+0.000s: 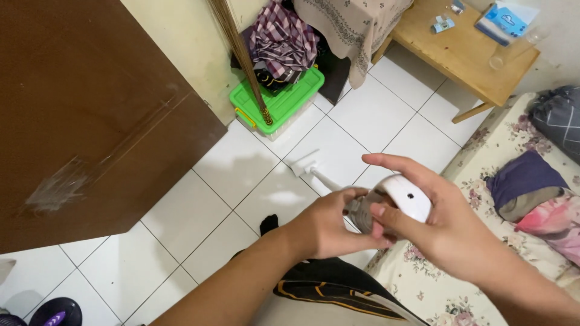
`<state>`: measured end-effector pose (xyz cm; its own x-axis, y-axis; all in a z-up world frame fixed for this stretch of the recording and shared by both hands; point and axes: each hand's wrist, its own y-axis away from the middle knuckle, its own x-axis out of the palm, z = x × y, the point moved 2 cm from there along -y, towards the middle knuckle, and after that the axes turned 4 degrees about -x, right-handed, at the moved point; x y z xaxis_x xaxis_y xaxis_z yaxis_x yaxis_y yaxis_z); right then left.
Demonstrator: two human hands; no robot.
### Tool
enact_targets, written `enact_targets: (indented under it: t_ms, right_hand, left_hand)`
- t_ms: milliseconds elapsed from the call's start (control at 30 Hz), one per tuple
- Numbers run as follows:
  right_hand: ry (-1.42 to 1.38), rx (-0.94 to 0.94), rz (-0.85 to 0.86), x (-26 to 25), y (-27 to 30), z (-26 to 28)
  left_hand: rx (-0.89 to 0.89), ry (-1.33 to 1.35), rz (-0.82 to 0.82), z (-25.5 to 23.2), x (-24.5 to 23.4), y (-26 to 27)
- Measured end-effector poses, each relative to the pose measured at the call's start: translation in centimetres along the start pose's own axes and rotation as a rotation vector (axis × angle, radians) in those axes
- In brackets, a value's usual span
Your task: Assembling a handheld vacuum cleaner by connecting its main body, filter, and nozzle.
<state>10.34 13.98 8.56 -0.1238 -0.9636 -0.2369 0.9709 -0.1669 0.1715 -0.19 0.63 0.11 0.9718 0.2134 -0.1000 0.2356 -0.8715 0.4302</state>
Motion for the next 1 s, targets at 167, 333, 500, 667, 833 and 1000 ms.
enact_targets:
  t_ms: [167, 333, 500, 667, 833, 1000]
  right_hand:
    - [-0.067, 0.099, -0.186, 1.7, -0.8, 0.0]
    - [-0.019, 0.163, -0.322, 3.0, -1.9, -0.8]
    - [0.004, 0.301, -0.372, 3.4, -2.5, 1.0]
    - [-0.077, 0.282, -0.38, 2.6, -2.2, 0.9]
    - [-0.105, 0.248, -0.376, 2.3, -3.0, -0.4]
    - [0.05, 0.168, -0.285, 1.2, -3.7, -2.7]
  left_hand:
    - [0.011, 0.003, -0.038, 0.7, 0.1, -0.2]
    - [0.003, 0.047, -0.034, 1.5, 0.0, -0.9]
    - [0.033, -0.056, -0.092, 0.9, -0.1, -0.6]
    - [0.1, -0.023, -0.118, 1.3, 0.3, 0.0]
    - [0.055, -0.075, -0.135, 1.0, 0.1, 0.4]
    - [-0.039, -0.012, -0.128, 1.1, -0.1, 0.4]
